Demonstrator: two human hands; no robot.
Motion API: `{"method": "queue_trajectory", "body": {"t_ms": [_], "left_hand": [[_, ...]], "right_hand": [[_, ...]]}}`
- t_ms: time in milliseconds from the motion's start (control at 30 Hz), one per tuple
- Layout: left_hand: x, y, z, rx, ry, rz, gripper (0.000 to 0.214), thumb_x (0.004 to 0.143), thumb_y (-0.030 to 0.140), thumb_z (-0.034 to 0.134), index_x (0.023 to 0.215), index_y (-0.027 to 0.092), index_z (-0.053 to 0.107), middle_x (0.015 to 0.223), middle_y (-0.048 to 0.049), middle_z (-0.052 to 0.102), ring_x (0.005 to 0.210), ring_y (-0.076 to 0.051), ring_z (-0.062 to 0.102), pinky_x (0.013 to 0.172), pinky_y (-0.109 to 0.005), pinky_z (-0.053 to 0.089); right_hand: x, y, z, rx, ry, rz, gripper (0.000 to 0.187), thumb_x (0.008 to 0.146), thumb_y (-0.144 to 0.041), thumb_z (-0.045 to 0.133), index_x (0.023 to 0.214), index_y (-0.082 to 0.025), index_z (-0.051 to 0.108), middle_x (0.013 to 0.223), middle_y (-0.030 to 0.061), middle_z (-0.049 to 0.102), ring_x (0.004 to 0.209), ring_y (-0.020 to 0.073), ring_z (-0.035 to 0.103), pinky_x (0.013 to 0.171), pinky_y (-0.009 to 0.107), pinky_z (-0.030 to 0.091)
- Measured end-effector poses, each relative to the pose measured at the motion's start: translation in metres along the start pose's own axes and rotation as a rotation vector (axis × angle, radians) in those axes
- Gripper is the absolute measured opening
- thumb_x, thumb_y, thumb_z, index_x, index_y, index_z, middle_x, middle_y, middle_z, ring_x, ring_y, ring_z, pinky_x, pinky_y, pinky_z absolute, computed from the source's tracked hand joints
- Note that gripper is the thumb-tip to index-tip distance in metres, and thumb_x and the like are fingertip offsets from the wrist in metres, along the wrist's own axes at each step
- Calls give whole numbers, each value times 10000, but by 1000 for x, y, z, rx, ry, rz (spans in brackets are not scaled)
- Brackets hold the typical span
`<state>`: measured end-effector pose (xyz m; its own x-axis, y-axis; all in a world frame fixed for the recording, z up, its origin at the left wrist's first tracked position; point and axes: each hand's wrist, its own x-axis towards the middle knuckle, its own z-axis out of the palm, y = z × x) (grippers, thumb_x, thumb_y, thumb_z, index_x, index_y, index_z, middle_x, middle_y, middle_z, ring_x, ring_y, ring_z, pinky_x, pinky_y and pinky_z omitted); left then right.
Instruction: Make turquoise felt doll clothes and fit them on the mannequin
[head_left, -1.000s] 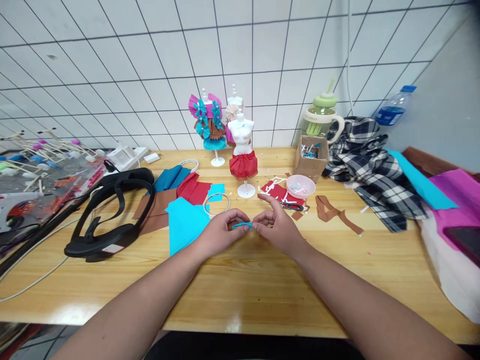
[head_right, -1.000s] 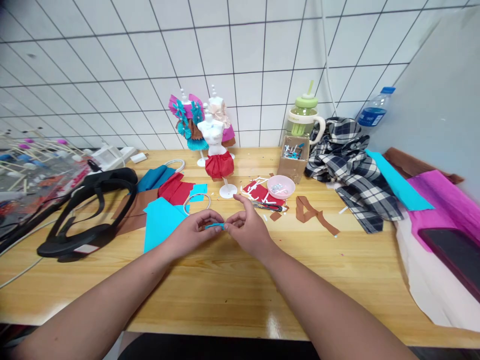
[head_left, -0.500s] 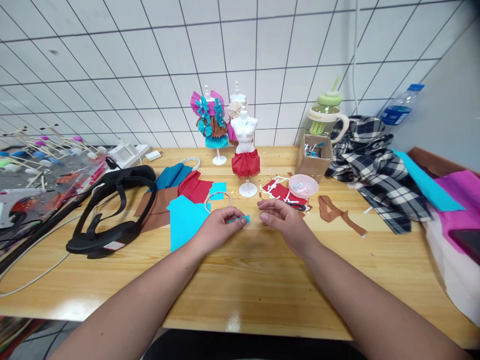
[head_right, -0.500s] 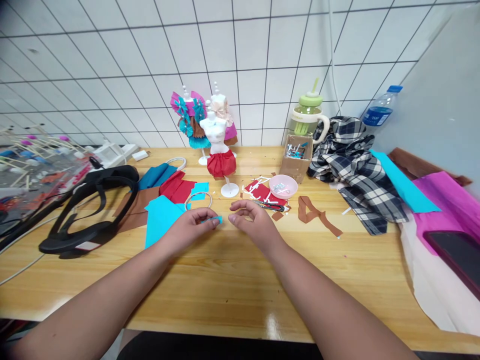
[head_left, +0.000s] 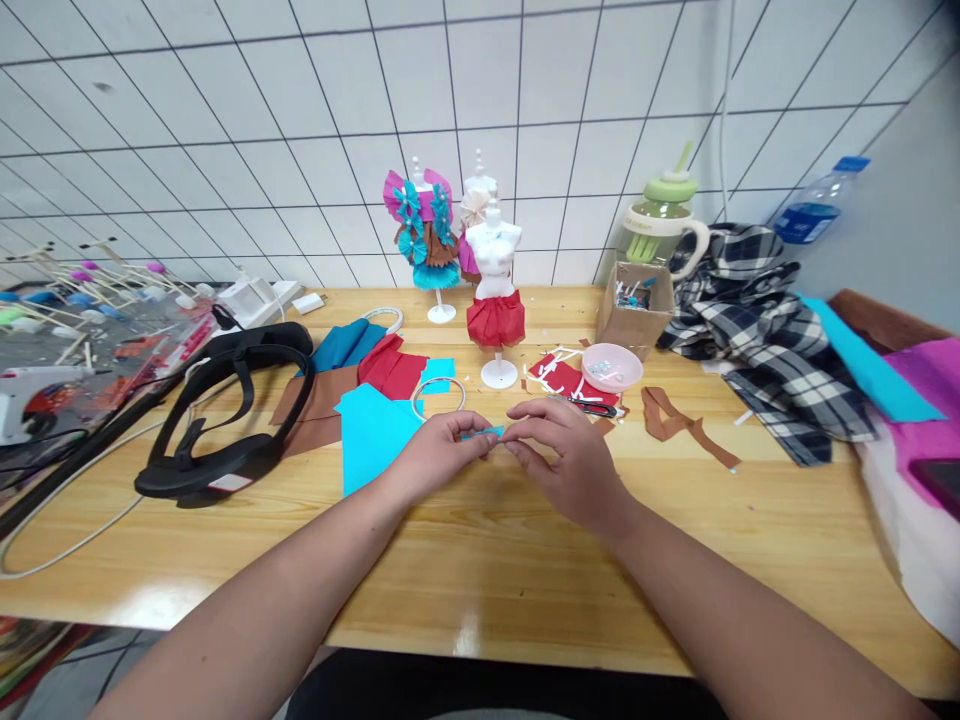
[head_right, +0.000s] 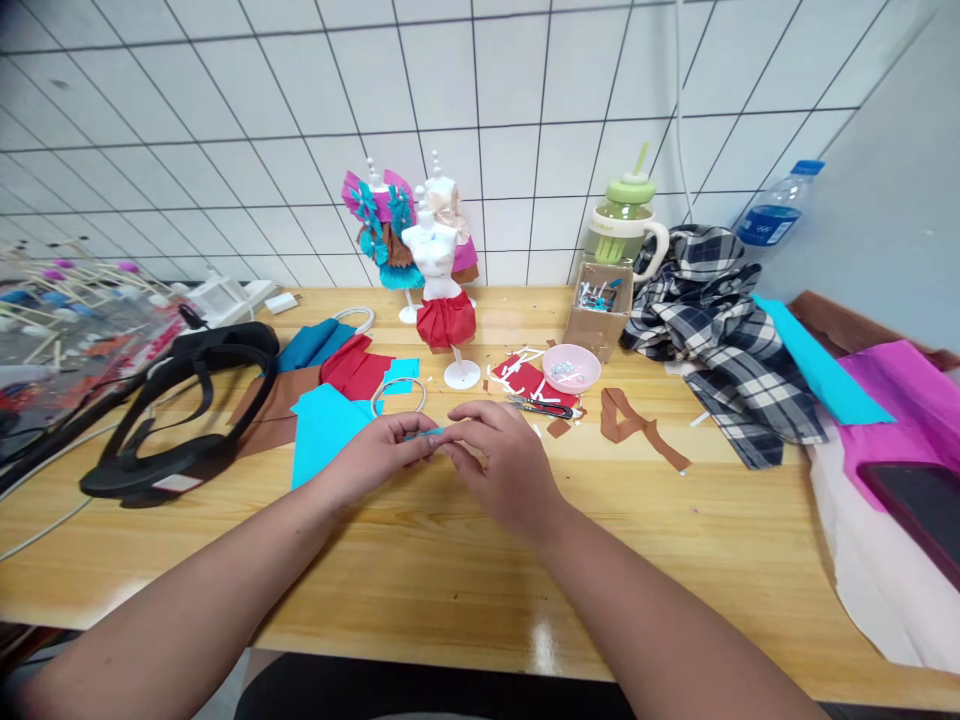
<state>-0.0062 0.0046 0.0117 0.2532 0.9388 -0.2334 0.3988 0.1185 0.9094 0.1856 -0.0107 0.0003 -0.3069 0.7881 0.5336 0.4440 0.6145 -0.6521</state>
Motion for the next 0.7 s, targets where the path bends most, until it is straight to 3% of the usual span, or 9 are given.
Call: {"method": "queue_trajectory", "body": {"t_ms": [167,700], "left_hand": [[0,-1,0,13,-28,3,320,740,482,669,792,167,663,659,14,605,587,-113,492,561,-237,344],[0,-1,0,-79,-71,40,300,732,454,683,805,164,668,699,-7,631,626,-127,533,612,-251,417]], "right_hand": [[-2,4,1,-198,-28,-79,157,904,-244,562,925,-244,718,1135,54,660,988,211,585,887,384,452],[-1,6,0,-316,-72,-82,176,921,-284,544,936,-264,718,1173,46,666,990,217,601,850,379,425]]}}
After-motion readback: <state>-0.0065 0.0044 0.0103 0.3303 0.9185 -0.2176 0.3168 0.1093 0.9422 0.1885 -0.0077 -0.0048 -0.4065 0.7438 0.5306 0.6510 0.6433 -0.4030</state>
